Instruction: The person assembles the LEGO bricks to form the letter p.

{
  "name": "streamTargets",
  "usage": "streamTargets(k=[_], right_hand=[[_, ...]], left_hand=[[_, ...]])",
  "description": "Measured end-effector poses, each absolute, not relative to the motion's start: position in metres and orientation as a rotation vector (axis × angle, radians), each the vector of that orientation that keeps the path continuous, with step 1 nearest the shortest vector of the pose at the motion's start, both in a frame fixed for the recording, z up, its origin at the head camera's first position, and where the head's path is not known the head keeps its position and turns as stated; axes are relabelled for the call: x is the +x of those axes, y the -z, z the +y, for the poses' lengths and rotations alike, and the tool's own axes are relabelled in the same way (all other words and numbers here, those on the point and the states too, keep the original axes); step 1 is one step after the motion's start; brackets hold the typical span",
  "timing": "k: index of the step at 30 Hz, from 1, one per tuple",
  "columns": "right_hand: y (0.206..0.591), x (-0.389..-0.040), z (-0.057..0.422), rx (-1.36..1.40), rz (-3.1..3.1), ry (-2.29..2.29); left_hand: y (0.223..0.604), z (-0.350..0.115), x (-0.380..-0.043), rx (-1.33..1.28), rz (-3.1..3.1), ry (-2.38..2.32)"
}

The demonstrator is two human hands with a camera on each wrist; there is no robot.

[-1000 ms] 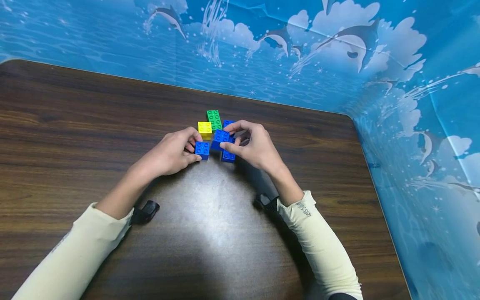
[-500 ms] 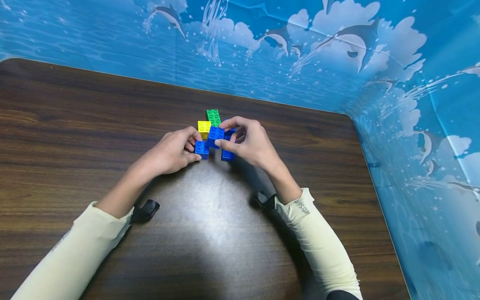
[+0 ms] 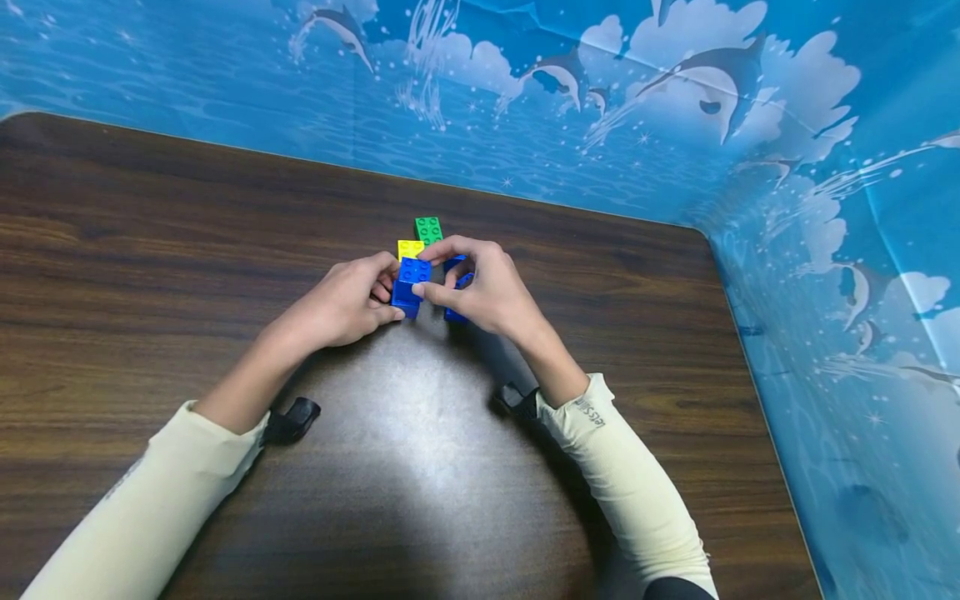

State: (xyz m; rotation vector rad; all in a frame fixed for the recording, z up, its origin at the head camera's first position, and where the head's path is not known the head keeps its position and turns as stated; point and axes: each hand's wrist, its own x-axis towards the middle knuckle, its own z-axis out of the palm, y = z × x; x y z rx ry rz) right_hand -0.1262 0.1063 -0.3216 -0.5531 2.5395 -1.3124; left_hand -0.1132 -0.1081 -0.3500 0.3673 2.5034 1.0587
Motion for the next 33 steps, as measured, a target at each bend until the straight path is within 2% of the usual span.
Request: streamTargets(k=[33], right_hand=[[0.3174,-0.1323,0.1023,-0.652,2.604,1.143]], left_hand=[[0.3524,-0.1066,-0.113,0.399,2.535,-1.005]])
